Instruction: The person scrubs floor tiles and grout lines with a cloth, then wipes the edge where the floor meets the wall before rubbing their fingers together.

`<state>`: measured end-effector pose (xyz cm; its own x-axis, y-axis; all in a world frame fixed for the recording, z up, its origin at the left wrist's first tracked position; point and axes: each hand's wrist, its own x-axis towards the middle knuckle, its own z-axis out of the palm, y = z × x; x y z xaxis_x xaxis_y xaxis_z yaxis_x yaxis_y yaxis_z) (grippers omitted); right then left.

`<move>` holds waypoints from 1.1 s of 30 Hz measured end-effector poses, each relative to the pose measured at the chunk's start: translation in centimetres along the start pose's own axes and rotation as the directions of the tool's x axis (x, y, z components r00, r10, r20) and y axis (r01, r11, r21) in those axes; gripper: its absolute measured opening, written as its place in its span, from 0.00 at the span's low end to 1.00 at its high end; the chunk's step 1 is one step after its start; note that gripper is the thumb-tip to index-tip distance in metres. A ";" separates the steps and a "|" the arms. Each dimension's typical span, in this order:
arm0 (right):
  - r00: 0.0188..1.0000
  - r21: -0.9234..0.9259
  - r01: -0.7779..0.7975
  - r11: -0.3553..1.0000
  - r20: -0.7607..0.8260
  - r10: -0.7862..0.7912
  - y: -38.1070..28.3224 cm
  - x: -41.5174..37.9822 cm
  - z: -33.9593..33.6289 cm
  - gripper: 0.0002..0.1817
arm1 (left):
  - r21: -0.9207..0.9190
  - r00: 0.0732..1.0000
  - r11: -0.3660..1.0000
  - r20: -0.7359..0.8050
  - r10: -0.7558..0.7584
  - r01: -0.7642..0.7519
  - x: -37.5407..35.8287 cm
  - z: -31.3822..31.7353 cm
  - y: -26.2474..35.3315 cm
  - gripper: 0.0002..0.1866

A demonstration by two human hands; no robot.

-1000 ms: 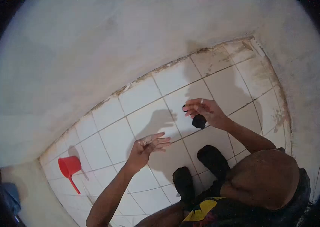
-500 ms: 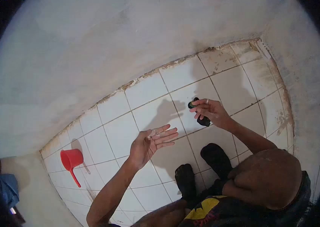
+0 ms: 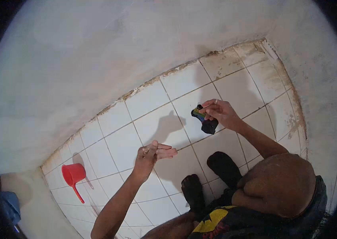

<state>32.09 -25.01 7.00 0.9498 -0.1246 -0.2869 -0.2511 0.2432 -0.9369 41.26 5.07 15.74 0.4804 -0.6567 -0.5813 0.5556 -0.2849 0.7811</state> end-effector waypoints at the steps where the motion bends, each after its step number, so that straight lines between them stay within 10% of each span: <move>1: 1.000 -0.020 0.016 1.000 -0.002 -0.017 0.0 0.1 -0.3 0.12 | 0.016 1.000 1.000 -0.020 -0.002 0.003 -0.1 -0.1 0.0 0.31; 6: 0.998 -0.053 0.038 0.998 -0.047 -0.040 0.9 0.5 -1.4 0.10 | 0.149 0.997 0.988 -0.074 -0.032 0.043 0.0 -1.2 -0.2 0.35; 9: 0.987 -0.265 0.111 0.958 -0.086 -0.139 1.3 0.7 -1.5 0.10 | -0.372 0.999 0.927 0.021 -0.037 0.042 0.3 -0.7 0.8 0.35; 12: 0.990 -0.298 0.077 0.952 -0.087 -0.107 0.9 0.5 -1.0 0.09 | -0.498 0.979 0.865 0.199 0.050 0.057 0.3 -1.5 0.6 0.34; 33: 0.977 -0.528 0.149 0.836 -0.050 -0.205 1.4 0.2 -0.5 0.10 | -0.120 0.997 0.993 0.071 0.007 0.001 -0.3 -0.2 1.1 0.24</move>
<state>31.87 -25.22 5.54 0.9707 -0.2195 -0.0981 -0.1672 -0.3231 -0.9315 41.85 5.04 16.71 0.4350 -0.7067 -0.5580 0.6336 -0.2002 0.7473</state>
